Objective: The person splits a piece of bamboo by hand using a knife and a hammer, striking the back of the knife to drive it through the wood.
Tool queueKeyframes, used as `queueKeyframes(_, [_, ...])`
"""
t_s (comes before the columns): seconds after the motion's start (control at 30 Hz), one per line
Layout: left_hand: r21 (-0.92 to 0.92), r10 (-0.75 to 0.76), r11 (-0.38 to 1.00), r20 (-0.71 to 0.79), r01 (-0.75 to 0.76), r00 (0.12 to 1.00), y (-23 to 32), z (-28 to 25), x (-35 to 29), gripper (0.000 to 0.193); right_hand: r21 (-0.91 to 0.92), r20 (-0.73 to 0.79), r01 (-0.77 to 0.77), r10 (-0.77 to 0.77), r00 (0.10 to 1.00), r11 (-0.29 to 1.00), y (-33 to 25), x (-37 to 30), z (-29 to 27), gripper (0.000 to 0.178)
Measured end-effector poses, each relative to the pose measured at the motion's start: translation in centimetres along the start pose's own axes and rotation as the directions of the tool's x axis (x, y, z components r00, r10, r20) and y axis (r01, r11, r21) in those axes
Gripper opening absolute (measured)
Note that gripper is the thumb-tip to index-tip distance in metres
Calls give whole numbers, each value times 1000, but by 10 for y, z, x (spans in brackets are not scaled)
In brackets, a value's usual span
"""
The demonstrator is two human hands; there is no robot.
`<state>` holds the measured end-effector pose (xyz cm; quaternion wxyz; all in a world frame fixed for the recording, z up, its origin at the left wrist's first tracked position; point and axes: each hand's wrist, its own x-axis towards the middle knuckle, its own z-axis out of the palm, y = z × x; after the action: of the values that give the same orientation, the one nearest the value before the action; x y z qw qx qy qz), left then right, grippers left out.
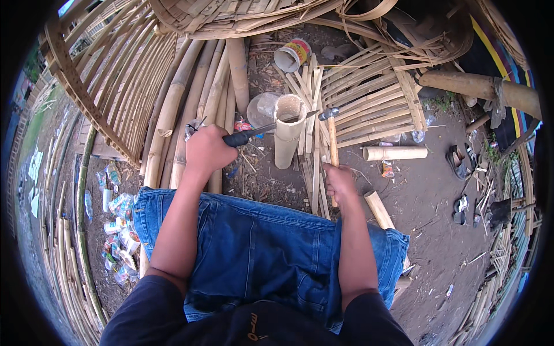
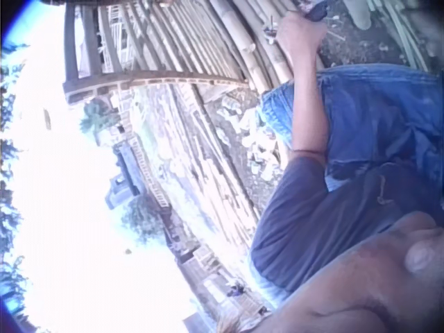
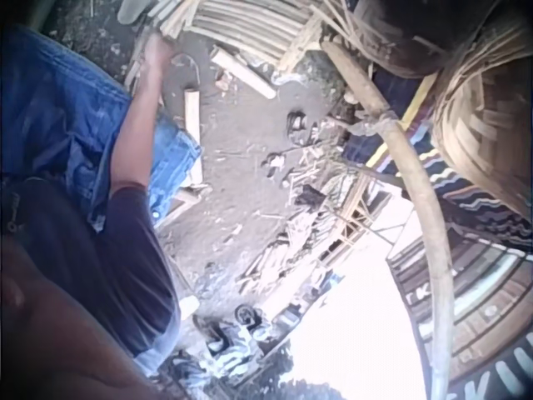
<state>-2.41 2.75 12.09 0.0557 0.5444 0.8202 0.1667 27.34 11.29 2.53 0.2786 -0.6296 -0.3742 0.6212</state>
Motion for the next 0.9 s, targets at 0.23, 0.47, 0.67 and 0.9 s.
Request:
queueKeyframes(0.23, [131,19,991,21,-21,1000,30,-3,-13,28,126,-44,37,-32,999,991,-2,-1,0,23])
queueKeyframes(0.47, [130,-29,991,10,28,1000,24,-3,-18,27,89,8,-2,1,1000,996,3,-5,9,23])
queueKeyframes(0.67, [101,7,995,-20,-5,1000,17,1,-21,24,-34,-89,206,-209,974,978,-19,-30,9,31])
queueKeyframes(0.9, [104,-20,994,7,19,1000,12,0,-21,27,367,-365,908,-867,339,200,-93,-85,-29,41])
